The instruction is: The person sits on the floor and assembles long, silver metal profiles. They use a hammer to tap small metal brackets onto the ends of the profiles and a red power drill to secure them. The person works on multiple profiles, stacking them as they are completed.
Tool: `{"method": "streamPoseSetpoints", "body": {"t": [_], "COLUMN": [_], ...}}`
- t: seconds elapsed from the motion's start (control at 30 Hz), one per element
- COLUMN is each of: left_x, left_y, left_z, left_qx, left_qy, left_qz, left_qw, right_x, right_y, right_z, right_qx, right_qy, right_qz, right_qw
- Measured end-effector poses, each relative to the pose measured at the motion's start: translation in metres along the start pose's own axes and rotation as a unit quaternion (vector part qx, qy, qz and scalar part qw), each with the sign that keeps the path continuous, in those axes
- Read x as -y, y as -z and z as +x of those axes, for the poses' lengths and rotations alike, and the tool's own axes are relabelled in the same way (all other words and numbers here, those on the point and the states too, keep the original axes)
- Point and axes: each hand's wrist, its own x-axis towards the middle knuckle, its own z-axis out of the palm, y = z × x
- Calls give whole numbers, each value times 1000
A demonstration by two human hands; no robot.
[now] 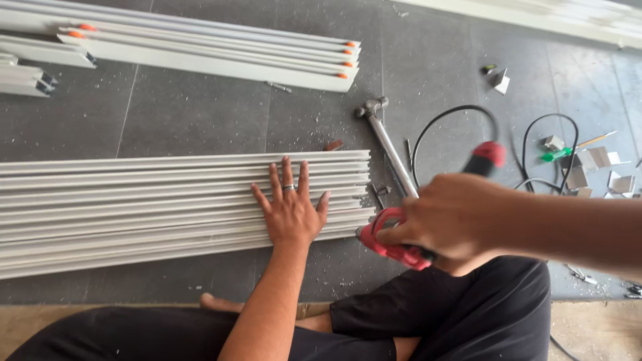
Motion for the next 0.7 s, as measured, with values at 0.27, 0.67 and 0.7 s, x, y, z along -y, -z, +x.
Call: {"method": "streamPoseSetpoints", "body": {"t": [0.27,0.67,0.7], "left_x": [0,-1,0], "left_y": [-3,-10,-9], "left_z": [0,-1,0], "left_qx": [-9,-31,-33], "left_qy": [-2,-3,-4], "left_qz": [3,12,16], "left_qw": [1000,999,999], "right_x": [-26,-51,-51], "right_y": [-8,-66,-64], "right_z": [-47,-23,-22], "right_qx": [-64,-174,-151], "right_qy": [-164,-112,-126], "right_qz": [146,251,245], "right_qw": [973,946,949]}}
